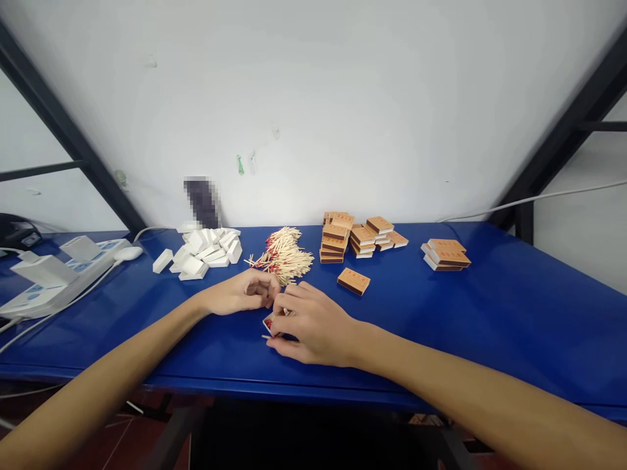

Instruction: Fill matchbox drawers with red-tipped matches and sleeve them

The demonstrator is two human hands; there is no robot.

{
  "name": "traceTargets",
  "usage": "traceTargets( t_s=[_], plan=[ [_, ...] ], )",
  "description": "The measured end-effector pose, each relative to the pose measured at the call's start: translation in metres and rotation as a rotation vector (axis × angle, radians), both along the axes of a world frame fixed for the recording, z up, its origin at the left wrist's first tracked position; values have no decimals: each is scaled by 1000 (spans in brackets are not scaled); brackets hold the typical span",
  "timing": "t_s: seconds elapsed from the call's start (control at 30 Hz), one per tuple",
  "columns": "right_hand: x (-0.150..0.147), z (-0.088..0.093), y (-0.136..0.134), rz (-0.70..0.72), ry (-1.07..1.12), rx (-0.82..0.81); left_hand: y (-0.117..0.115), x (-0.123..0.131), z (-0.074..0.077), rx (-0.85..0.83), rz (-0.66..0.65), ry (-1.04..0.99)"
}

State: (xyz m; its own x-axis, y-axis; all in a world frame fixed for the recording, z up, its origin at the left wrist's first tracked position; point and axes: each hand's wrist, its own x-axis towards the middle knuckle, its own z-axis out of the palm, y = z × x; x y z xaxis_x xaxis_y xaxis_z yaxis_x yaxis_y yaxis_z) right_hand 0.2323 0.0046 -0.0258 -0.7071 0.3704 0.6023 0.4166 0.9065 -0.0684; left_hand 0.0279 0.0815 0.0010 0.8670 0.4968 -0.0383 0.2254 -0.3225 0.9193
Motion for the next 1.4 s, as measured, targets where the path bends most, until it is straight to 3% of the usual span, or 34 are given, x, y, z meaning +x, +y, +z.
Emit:
traceTargets(
  t_s=[0.4, 0.6, 0.83, 1.03, 1.13, 1.2, 1.3, 1.4],
  plan=[
    [-1, 2, -4, -12, -14, -37, -2, 4, 1, 23, 31, 80],
    [-6, 9, -10, 30, -309, 75, 0, 1, 0, 28, -16, 21],
    [-6, 10, -18, 115, -363, 222, 3, -2, -6, 37, -9, -37],
    [-7, 14, -26, 128, -390, 141, 2, -3, -11, 89, 56, -73],
    [2, 18, -15, 95, -287, 116, 1, -3, -8, 217, 63, -88],
    [13, 22, -3, -3, -218, 85, -1, -3, -4, 276, 33, -68],
    [26, 24, 9, -102, -159, -62, -4, -2, 1, 331, -23, 9],
    [27, 22, 12, -77, -159, -137, -5, -1, 3, 361, -32, 48]
  ],
)
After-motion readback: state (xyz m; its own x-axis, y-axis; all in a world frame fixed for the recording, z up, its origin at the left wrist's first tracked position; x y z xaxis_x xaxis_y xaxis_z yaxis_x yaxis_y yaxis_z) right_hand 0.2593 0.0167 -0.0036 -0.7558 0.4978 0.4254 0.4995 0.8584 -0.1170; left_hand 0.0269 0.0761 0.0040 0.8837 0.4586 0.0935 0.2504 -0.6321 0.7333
